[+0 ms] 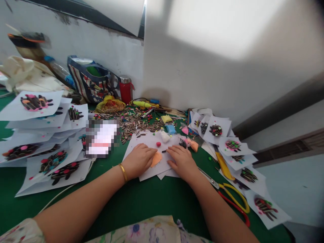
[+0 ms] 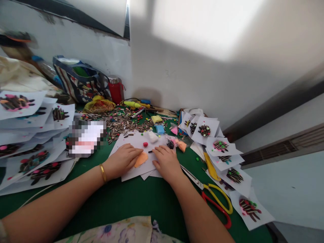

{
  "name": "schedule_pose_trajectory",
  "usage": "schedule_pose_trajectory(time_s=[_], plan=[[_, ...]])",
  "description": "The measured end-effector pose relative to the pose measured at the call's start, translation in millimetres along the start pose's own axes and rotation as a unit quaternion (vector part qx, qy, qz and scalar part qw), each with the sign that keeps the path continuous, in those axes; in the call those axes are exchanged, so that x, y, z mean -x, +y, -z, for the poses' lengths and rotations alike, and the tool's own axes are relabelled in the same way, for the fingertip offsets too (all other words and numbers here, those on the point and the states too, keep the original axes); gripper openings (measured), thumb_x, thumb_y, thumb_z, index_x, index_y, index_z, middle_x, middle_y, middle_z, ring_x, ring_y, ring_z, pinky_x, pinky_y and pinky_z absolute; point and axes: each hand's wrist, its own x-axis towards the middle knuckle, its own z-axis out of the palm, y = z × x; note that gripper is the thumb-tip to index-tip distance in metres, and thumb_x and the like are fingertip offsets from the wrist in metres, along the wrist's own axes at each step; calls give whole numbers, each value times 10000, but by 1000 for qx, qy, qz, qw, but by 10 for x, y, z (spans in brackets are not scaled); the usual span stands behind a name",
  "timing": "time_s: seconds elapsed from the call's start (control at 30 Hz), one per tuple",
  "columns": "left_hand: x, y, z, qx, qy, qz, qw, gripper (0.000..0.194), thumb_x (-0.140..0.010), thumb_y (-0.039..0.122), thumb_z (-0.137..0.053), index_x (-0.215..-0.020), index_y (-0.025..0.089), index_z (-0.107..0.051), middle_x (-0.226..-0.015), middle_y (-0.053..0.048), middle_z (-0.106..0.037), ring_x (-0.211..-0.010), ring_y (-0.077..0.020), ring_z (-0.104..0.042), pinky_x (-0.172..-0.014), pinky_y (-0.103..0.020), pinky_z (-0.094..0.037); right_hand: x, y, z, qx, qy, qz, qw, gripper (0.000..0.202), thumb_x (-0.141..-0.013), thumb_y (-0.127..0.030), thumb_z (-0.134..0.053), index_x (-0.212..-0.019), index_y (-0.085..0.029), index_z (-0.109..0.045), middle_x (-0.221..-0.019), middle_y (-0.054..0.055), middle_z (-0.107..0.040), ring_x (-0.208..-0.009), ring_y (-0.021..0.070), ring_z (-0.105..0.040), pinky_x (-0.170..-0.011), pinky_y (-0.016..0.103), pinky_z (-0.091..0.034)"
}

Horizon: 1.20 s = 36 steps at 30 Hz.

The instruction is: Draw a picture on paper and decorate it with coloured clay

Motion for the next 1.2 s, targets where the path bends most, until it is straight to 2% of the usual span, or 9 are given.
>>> schedule_pose_trajectory(time_s=[0.23, 0.33, 0.47, 0.67, 0.77, 0.83, 0.9, 1.0, 1.2], plan=[[-4, 8, 8, 1, -1, -2, 1000, 352, -896, 186, -463, -1227, 182, -581, -1081, -96, -685, -954, -238, -573, -907, -412, -412, -70, -67, -103, 18, -1, -7, 1000, 495, -919, -302, -518, -1406, -223, -476, -1427, 82, -504, -1303, 269, -400, -1049, 442, -353], [-3, 13, 14, 0, -2, -2, 1000, 341, -895, 181, -469, -1216, 183, -583, -1070, -91, -687, -946, -238, -571, -900, -408, -413, -52, -105, -91, 20, 3, -9, 1000, 408, -924, -310, -504, -1320, -236, -572, -1438, 72, -493, -1313, 278, -389, -1046, 457, -356], [0, 13, 13, -4, -9, 0, 1000, 334, -910, 191, -463, -1224, 180, -575, -1071, -89, -684, -950, -235, -572, -905, -402, -407, -7, -47, 19, -10, 40, 1, 999, 242, -897, -240, -520, -1010, -264, -732, -1366, 26, -565, -1283, 263, -428, -1047, 448, -353], [4, 27, 29, -21, -17, 11, 1000, 322, -916, 207, -459, -1213, 176, -577, -1040, -96, -682, -948, -244, -571, -914, -417, -399, 51, 248, 282, -60, 107, -43, 991, 283, -900, -188, -463, -1066, -196, -692, -1121, 70, -691, -1084, 213, -579, -1030, 380, -377], [6, 33, 30, -29, -17, 15, 999, 317, -917, 211, -461, -1208, 176, -581, -1033, -99, -686, -940, -246, -573, -913, -422, -403, 102, 319, 354, -50, 51, -101, 992, 221, -911, -241, -474, -947, -222, -691, -984, 40, -711, -960, 196, -617, -849, 318, -451], [7, 33, 21, -31, -18, 14, 999, 331, -912, 202, -463, -1222, 165, -574, -1056, -109, -684, -952, -246, -579, -922, -426, -401, 119, 293, 348, -21, -16, -123, 992, 197, -912, -302, -498, -863, -231, -674, -913, 29, -702, -864, 190, -622, -697, 288, -437], [9, 33, 9, -33, -18, 10, 999, 341, -908, 192, -463, -1230, 155, -566, -1080, -116, -681, -953, -243, -588, -922, -424, -404, 111, 224, 308, 24, -62, -135, 989, 234, -908, -386, -517, -813, -219, -650, -867, 40, -686, -807, 190, -616, -629, 275, -401], [12, 45, 0, -38, -13, 4, 999, 317, -906, 187, -464, -1202, 161, -574, -1052, -110, -686, -940, -240, -600, -912, -416, -410, 58, 111, 235, 99, -77, -154, 980, 287, -886, -459, -536, -849, -191, -633, -891, 77, -676, -855, 217, -611, -667, 281, -404], [10, 79, 8, -48, -12, -6, 999, 274, -924, 177, -447, -1157, 151, -588, -991, -103, -691, -898, -234, -620, -883, -403, -419, -29, 87, 186, 169, -141, -199, 955, 216, -845, -239, -517, -980, -136, -649, -1019, 152, -665, -941, 269, -614, -704, 315, -430]])
